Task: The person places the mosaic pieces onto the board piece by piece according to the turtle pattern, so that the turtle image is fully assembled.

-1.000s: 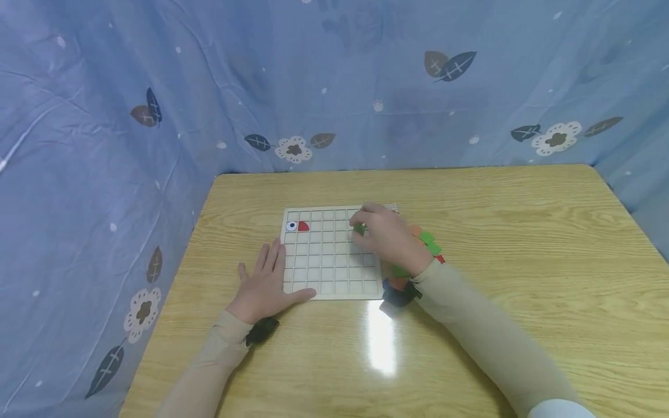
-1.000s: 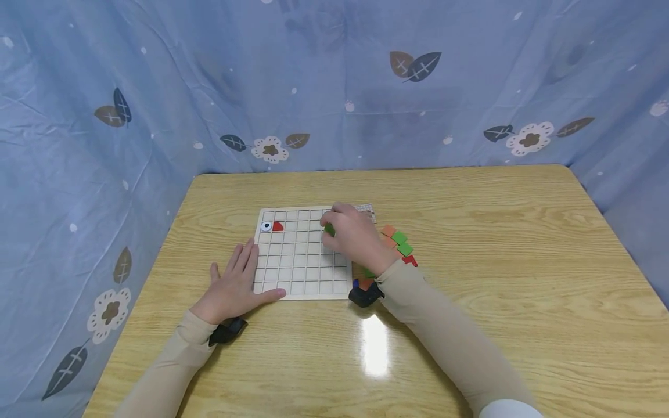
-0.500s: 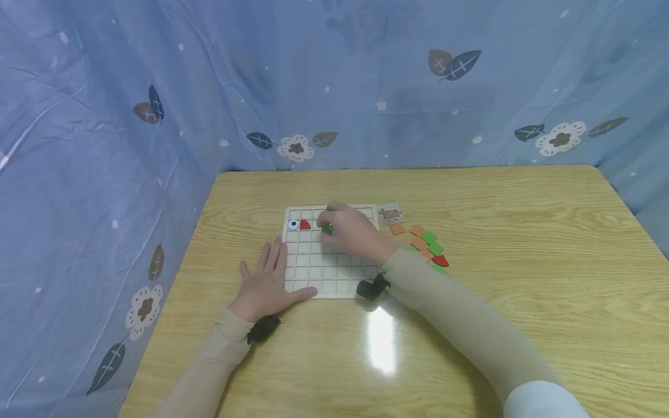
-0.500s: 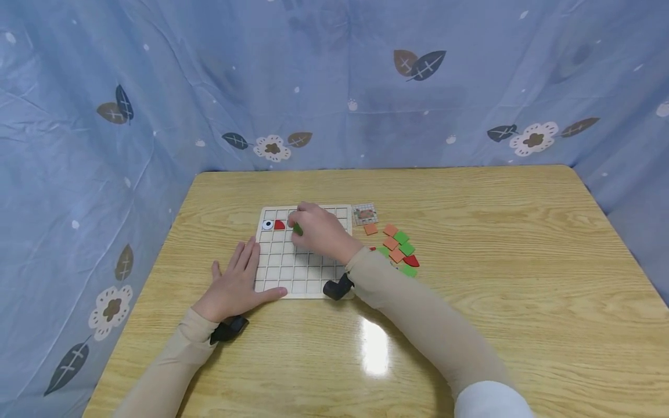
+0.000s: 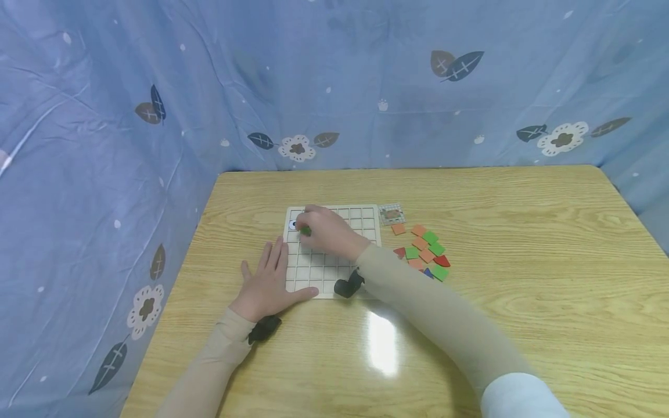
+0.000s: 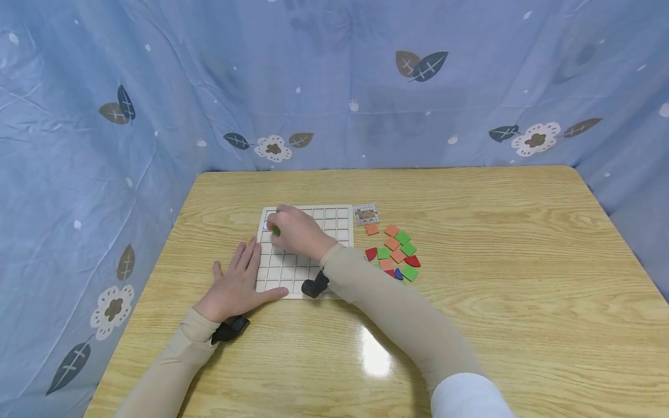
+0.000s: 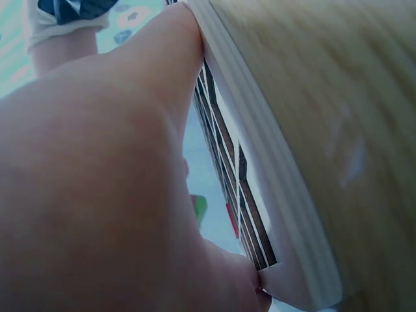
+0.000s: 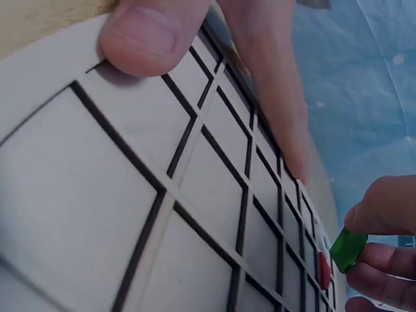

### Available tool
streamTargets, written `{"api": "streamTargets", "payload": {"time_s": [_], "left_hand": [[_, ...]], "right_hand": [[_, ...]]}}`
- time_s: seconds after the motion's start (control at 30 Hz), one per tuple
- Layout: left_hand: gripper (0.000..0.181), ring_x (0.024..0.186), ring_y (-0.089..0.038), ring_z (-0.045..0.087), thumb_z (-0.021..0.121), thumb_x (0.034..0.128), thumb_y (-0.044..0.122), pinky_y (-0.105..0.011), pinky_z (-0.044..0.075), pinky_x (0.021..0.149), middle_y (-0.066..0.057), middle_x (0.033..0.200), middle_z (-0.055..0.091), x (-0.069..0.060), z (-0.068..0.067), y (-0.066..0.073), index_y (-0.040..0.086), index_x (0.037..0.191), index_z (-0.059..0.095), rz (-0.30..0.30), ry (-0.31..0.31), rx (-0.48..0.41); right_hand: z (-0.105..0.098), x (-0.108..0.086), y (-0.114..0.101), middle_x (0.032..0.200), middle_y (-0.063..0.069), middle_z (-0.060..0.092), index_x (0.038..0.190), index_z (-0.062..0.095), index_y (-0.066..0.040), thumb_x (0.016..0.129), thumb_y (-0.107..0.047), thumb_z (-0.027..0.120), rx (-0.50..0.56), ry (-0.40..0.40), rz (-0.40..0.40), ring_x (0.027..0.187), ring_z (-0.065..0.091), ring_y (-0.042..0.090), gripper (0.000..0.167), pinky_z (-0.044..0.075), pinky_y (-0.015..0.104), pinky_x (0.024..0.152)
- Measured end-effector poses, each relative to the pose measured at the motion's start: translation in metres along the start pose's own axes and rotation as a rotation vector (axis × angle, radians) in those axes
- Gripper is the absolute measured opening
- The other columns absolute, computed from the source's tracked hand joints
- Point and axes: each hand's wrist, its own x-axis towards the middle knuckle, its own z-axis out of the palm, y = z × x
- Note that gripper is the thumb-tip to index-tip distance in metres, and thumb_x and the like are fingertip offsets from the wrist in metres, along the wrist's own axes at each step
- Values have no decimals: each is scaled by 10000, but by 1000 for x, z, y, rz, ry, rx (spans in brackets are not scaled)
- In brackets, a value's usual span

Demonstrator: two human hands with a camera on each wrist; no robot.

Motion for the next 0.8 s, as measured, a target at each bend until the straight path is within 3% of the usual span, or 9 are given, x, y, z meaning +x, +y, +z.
{"api": "streamTargets", "payload": {"time_s": [0.53,0.8], "left_hand": [[1289,1627,-384,19,539,831,886,-878,64,1098,-115,1765,-34,0,0,0,22,1667,74,-1,-2,21],[1290,1624,-396,10,538,838,881,-876,51,1102,-122,1763,-46,1,0,-1,29,1667,38,1,-4,23]], "right_hand": [[16,23,-1,1064,33,708,1121,777,-89,937,-111,721,17,-22,-31,927,623,159,194,534,300,899],[20,26,-5,1123,39,711,1148,773,-97,941,-192,765,-12,-44,-11,996,653,177,229,551,324,926]]}}
